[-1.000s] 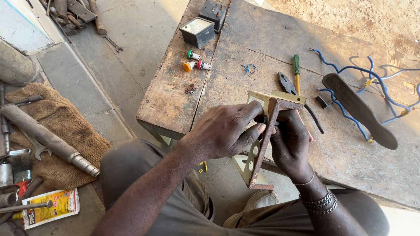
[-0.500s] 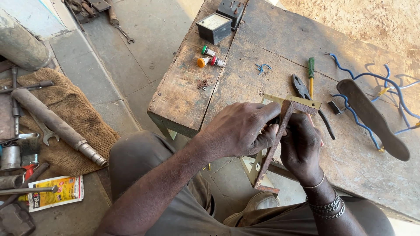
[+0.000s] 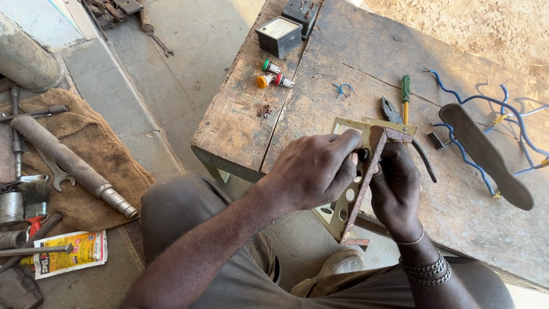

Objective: The person assembles small electrical push buttons by hand, inserting washers and nuts, then uses pliers to remove a red push button from a metal frame. The person continues to assemble another push button with a red cap and a nut.

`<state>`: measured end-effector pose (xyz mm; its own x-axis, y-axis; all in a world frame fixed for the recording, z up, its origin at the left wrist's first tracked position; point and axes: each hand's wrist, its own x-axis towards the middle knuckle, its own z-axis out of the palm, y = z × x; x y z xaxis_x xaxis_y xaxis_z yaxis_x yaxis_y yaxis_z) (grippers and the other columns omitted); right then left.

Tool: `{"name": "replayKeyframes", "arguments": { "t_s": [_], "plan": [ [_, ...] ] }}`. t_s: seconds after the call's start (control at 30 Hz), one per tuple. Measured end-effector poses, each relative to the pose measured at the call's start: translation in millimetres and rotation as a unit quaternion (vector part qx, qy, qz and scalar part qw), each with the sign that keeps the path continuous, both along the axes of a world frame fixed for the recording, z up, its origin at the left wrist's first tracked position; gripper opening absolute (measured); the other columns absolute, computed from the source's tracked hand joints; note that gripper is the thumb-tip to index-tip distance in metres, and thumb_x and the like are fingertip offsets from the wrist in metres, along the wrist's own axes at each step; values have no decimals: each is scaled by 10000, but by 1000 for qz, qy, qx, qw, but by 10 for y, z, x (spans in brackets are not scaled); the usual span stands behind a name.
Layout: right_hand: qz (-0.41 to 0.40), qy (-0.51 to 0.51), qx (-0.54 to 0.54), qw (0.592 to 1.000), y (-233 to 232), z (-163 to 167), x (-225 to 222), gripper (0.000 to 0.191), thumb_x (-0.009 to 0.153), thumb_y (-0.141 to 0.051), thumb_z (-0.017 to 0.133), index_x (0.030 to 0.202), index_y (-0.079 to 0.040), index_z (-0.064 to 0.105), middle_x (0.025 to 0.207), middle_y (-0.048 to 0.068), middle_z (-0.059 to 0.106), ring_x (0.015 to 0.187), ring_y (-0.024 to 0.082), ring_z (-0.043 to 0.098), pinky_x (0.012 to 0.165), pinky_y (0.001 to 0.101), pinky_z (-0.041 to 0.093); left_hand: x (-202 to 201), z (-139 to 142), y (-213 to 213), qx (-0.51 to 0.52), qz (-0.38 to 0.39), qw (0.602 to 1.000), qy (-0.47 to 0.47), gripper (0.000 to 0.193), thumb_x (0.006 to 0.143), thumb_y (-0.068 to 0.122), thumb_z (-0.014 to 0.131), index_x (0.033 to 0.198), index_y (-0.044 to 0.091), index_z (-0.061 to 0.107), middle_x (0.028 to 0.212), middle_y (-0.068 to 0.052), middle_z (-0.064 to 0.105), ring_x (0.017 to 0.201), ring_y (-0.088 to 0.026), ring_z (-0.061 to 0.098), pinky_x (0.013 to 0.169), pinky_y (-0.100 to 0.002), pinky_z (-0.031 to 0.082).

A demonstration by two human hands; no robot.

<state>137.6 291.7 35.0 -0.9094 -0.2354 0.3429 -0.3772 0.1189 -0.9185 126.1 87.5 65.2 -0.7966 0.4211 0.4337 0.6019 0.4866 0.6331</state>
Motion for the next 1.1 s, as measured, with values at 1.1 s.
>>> {"name": "replayKeyframes", "arguments": {
  "t_s": [1.1],
  "plan": [
    [-145,97,394,902,61,306,-215,228,1022,-268,693,1037,-45,649,738,140,671,612,321,670,545,470,488,-292,-107,110,31,-36,951,-304,392,932,286,600,1248,56,624,708,-7,655,581,-106,593,534,-337,516]
  ]
}}
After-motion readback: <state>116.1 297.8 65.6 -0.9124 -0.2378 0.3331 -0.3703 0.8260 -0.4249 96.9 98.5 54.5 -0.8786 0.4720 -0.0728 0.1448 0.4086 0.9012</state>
